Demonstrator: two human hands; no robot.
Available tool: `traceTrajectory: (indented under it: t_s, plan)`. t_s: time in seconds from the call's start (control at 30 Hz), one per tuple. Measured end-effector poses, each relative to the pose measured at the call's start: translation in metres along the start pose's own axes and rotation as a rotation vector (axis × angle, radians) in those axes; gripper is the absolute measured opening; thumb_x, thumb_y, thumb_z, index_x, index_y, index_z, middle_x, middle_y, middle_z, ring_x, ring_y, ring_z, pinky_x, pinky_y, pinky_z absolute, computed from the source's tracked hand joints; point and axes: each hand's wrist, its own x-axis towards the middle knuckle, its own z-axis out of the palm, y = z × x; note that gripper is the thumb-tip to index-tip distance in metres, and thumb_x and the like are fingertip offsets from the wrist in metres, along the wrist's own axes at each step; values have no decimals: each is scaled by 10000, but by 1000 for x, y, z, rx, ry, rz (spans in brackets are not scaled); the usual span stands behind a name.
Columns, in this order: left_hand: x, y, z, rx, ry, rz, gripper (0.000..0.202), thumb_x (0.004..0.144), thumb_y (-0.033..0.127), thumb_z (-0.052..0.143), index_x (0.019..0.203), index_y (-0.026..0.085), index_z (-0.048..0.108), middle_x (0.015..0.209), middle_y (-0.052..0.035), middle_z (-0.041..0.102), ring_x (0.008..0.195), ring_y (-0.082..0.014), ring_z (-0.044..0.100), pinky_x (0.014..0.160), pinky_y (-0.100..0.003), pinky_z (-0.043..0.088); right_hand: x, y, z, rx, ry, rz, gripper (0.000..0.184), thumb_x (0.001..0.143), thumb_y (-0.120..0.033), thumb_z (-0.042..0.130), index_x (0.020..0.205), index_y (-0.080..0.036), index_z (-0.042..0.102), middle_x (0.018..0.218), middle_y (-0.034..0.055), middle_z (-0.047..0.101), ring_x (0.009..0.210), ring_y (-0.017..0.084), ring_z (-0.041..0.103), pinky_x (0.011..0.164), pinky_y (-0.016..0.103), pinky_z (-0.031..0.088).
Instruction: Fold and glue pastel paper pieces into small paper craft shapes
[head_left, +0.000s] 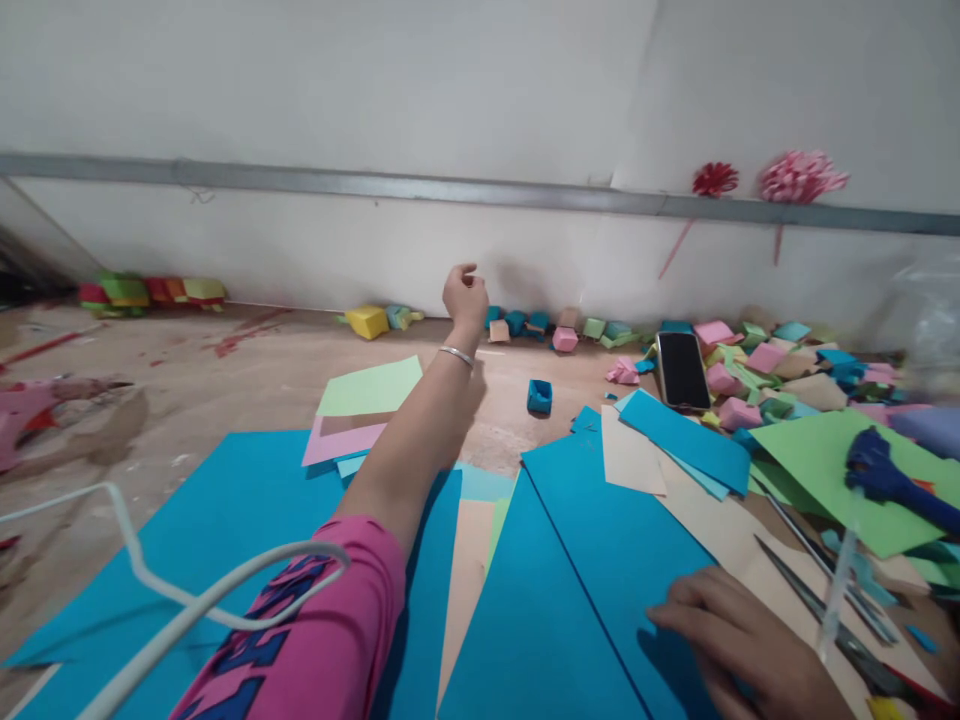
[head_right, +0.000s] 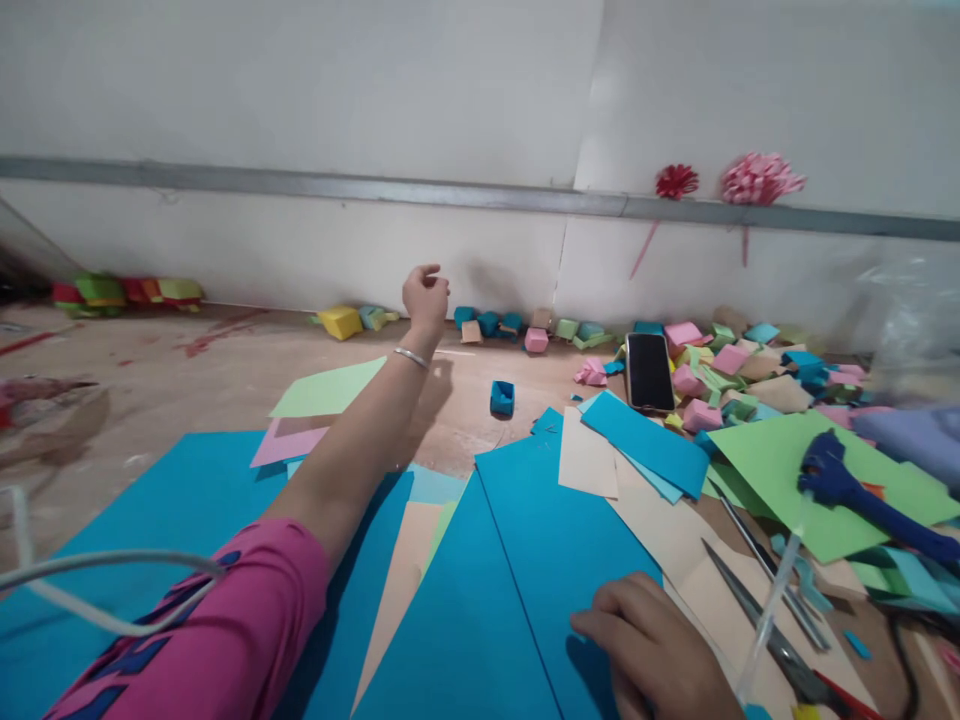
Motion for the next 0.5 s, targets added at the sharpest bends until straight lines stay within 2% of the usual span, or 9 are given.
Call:
traceTrajectory:
  t_s: [0.1, 0.2, 0.33, 0.5]
  plan:
    - [-1, 32, -10, -87, -71, 46, 401, 867, 165, 470, 1264, 175, 525, 1017, -51, 678, 816, -138, 673, 750, -243, 532, 7, -6, -4, -51, 46, -26, 228, 866, -91, 462, 947, -190, 651, 827, 86, 637, 738, 163, 631, 615, 221, 528]
    - [-11, 51, -23, -119, -167, 64, 386, 821, 153, 531, 1205, 171, 569, 918, -32, 697, 710, -124, 679, 668, -224, 540, 10, -12, -4, -51, 115, -33, 257, 870, -84, 427, 917, -179, 661, 813, 87, 638, 737, 162, 634, 617, 226, 529]
    - [-30, 57, -43, -90, -253, 58, 375, 769, 125, 571, 1138, 163, 627, 829, -28, 705, 697, -144, 687, 675, -240, 548, 6, -13, -2, -35, 128, 0, 289, 880, -78, 402, 927, -180, 668, 837, 90, 641, 777, 172, 631, 649, 256, 525]
    - [-57, 51, -71, -9, -359, 37, 331, 745, 139, 609, 1067, 160, 680, 785, -33, 717, 697, -159, 691, 693, -253, 555, 0, -8, -2, -38, 128, 25, 311, 884, -85, 396, 953, -178, 684, 876, 106, 649, 821, 195, 624, 684, 295, 519]
